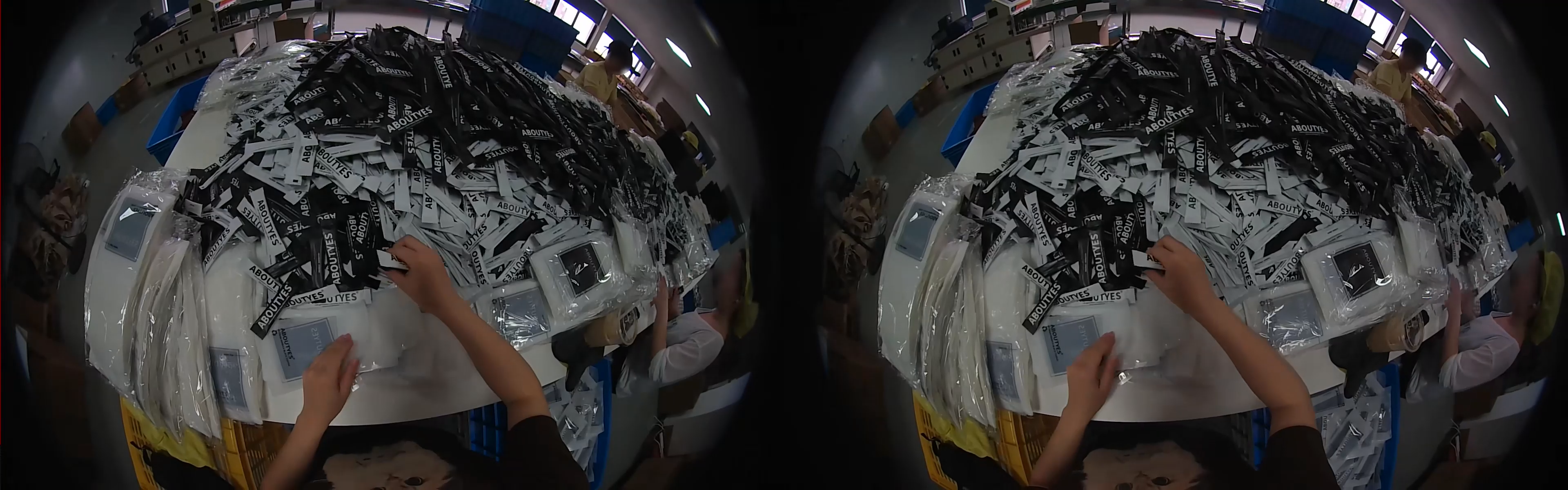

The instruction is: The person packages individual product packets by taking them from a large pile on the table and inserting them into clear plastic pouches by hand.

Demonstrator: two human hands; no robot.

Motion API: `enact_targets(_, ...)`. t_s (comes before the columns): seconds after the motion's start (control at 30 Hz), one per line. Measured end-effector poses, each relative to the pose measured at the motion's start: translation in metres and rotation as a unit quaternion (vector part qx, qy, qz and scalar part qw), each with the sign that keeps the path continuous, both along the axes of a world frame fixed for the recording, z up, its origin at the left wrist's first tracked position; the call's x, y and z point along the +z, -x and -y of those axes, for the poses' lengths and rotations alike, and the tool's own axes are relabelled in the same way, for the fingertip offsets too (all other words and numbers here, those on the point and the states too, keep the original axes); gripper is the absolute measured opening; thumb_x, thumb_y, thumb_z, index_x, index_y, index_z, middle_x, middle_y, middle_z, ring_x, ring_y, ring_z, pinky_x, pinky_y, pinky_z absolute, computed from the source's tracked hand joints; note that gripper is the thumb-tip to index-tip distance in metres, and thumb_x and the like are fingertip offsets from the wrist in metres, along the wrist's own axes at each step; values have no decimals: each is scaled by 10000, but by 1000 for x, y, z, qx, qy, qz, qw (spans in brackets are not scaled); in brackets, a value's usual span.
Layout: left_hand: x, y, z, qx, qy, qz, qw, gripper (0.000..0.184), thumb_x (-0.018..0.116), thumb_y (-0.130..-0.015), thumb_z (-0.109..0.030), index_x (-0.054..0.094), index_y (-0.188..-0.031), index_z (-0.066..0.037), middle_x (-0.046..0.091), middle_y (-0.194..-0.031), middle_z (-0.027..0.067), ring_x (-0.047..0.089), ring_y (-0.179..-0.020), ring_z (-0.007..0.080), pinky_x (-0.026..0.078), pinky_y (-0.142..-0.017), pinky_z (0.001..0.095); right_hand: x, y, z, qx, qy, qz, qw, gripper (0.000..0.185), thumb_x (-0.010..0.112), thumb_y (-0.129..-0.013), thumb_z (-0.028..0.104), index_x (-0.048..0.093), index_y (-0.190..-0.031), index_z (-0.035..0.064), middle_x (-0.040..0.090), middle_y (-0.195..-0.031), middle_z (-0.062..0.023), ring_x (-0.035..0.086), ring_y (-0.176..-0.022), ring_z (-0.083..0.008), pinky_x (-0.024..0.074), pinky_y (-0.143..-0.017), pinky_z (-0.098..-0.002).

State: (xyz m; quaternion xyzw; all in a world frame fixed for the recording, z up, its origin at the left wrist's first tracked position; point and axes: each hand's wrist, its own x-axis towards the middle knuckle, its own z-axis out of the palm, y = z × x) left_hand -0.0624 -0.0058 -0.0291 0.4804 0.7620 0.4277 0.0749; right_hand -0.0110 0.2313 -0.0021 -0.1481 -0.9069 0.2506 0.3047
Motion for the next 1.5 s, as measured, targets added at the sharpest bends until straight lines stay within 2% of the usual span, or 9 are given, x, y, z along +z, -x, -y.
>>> enact_targets(0.23, 25, -5, -7, -38, -51, -40, 997, 319, 588, -828, -195, 554, -1083, -5, 575, -1099, 157, 581, -926, 311, 454, -809, 347, 57, -50, 26, 121, 255, -95, 955, 150, 734, -655, 3, 677, -793, 15, 587, -777, -63, 554, -651, -127, 423, -546, -228)
enact_targets(0.27, 32, -13, -9, -60, -77, 251, 963, 362, 532, -865, -267, 536, -1110, -1, 575, -1082, 163, 578, -897, 288, 449, -782, 339, 63, -61, 32, 210, 329, -123, 912, 164, 745, -630, -17, 686, -779, 17, 591, -788, -73, 554, -657, -129, 420, -544, -230)
enact_targets(0.4, 40, -17, -12, -349, -33, 817, 457, 450, 417, -935, -368, 507, -1138, 22, 606, -898, 156, 574, -726, 177, 429, -618, 273, 85, -89, 53, 343, 474, -94, 806, 185, 792, -555, 16, 701, -716, 13, 538, -829, -75, 506, -738, -155, 403, -620, -237)
enact_targets(0.5, 38, -21, -1, -368, -65, 816, 441, 319, 499, -917, -225, 529, -1096, 37, 623, -790, 127, 559, -597, 141, 410, -518, 228, 66, -99, 52, 359, 443, -170, 804, 381, 802, -561, 36, 673, -918, -4, 533, -866, -64, 496, -742, -138, 395, -622, -228)
enact_targets(0.53, 48, -24, 2, -368, -63, 816, 440, 319, 499, -917, -225, 529, -1096, 37, 623, -790, 127, 559, -597, 141, 410, -518, 228, 65, -104, 56, 357, 443, -172, 805, 381, 802, -561, 36, 673, -918, -4, 533, -866, -64, 496, -742, -138, 395, -622, -228)
enact_targets(0.6, 76, -30, 10, -178, -19, 659, 731, 210, 592, -849, -71, 567, -1022, 46, 630, -727, 95, 548, -530, 105, 398, -447, 196, 65, -114, 68, 237, 620, -179, 726, 569, 729, -645, -45, 538, -1176, 28, 500, -942, -31, 472, -713, -69, 361, -576, -193)
enact_targets(0.7, 87, -42, 17, -114, -33, 513, 850, 196, 636, -806, -22, 586, -981, 48, 632, -688, 70, 550, -515, 80, 417, -449, 182, 62, -122, 82, 205, 614, -152, 747, 659, 694, -694, -46, 405, -1283, 8, 523, -810, 8, 466, -656, -41, 355, -555, -182)
enact_targets(1.03, 103, -50, 23, -119, -33, 430, 894, 149, 649, -791, -12, 622, -930, 36, 636, -656, 43, 552, -520, 49, 429, -460, 170, 82, -123, 118, 114, 533, -57, 836, 145, 696, -771, 84, 656, -891, 15, 617, -679, -4, 528, -594, -39, 395, -500, -200)
enact_targets(1.5, 109, -48, 25, -124, -22, 381, 916, 165, 688, -749, -24, 647, -906, 8, 639, -626, 32, 582, -519, 59, 432, -459, 172, 83, -121, 117, 122, 448, -80, 882, 66, 686, -765, 53, 651, -793, 4, 590, -636, -20, 510, -553, -58, 378, -474, -217)
